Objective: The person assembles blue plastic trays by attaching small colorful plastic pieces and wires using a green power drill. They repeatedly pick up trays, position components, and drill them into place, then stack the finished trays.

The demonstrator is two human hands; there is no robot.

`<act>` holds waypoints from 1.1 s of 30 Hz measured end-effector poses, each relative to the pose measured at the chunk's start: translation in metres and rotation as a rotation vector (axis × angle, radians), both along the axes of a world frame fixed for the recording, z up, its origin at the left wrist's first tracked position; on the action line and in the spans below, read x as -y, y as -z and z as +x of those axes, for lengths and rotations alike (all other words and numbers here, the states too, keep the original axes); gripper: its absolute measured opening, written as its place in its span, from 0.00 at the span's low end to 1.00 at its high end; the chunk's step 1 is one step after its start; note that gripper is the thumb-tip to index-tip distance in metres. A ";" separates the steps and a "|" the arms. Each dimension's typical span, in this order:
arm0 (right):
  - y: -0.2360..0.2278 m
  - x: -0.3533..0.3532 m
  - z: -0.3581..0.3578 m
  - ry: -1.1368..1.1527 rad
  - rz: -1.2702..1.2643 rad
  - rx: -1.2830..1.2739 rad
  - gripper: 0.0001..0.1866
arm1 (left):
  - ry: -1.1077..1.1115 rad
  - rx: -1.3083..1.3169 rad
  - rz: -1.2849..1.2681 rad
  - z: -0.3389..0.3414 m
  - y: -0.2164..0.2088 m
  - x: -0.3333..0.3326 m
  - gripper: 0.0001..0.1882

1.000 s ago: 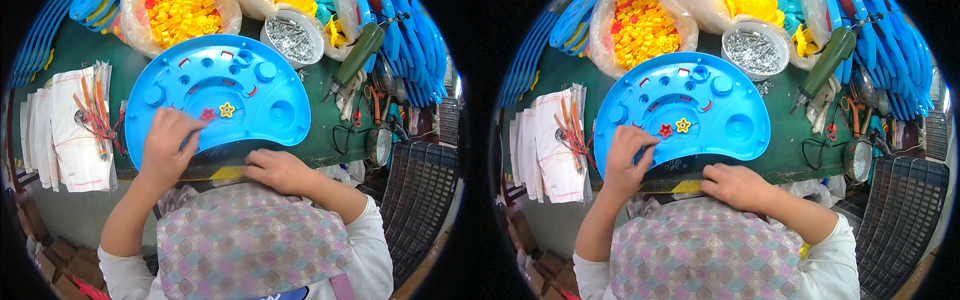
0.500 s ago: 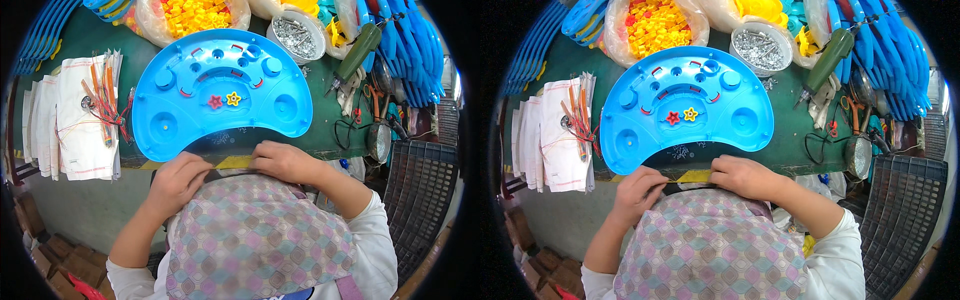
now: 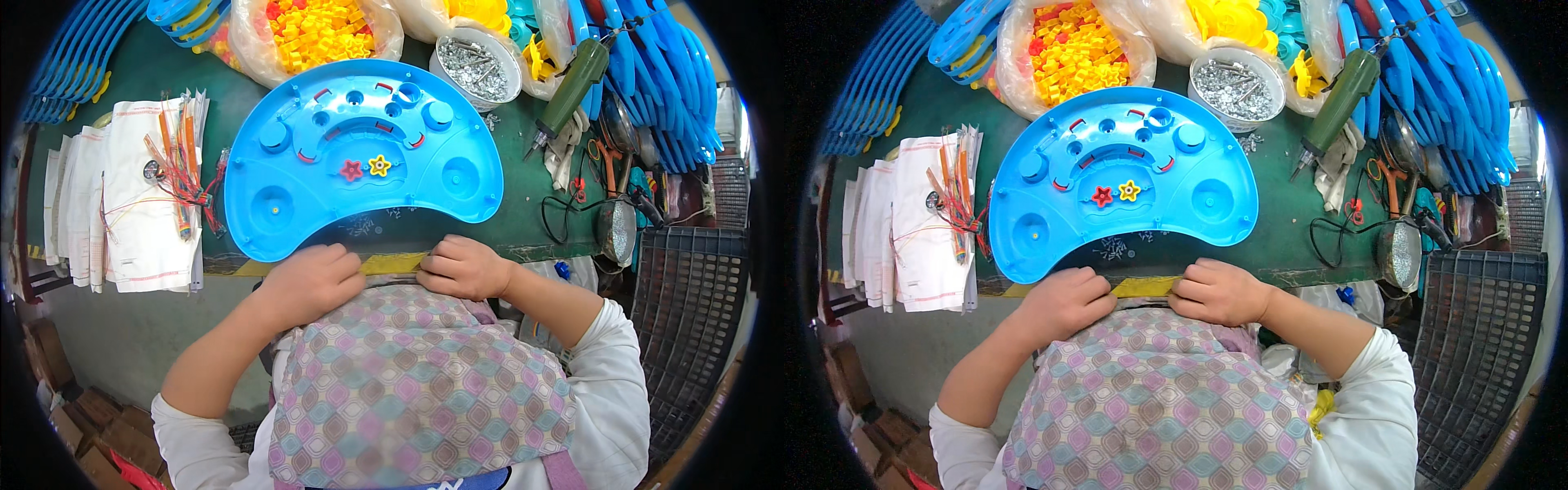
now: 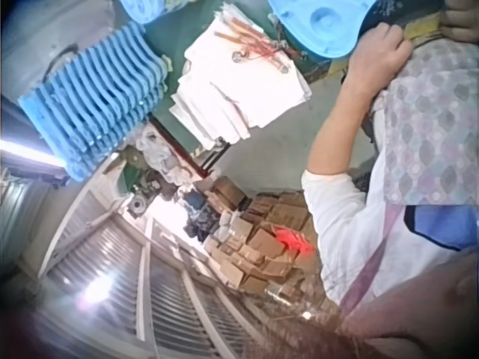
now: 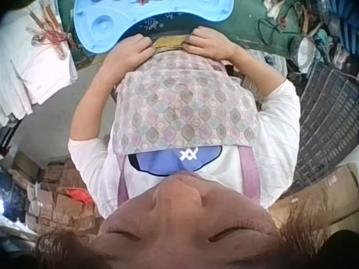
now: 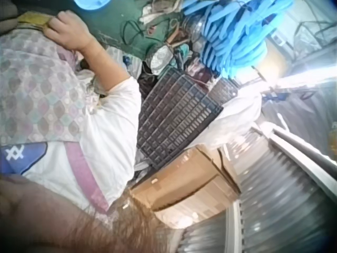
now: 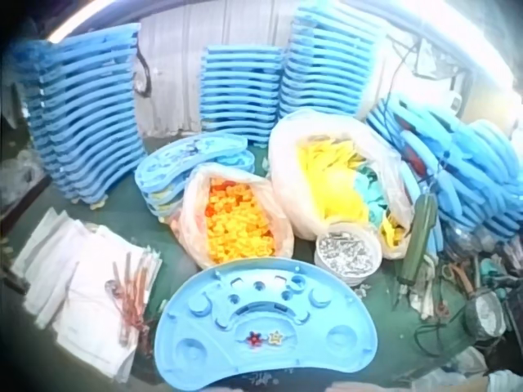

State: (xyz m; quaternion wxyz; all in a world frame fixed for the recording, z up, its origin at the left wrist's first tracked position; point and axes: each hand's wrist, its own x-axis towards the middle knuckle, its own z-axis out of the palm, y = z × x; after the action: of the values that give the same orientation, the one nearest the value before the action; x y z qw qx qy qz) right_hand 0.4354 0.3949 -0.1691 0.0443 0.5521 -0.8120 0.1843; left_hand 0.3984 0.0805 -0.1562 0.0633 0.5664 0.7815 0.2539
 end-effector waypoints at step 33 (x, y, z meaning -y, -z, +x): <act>-0.009 0.006 0.006 0.255 -0.160 0.302 0.11 | -0.493 0.075 0.248 0.016 0.007 -0.036 0.16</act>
State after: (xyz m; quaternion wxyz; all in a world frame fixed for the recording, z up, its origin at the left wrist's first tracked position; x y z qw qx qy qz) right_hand 0.4416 0.3890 -0.1599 -0.0114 0.4059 -0.8554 0.3216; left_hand 0.4140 0.1169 -0.1628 -0.0414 0.3528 0.8558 0.3761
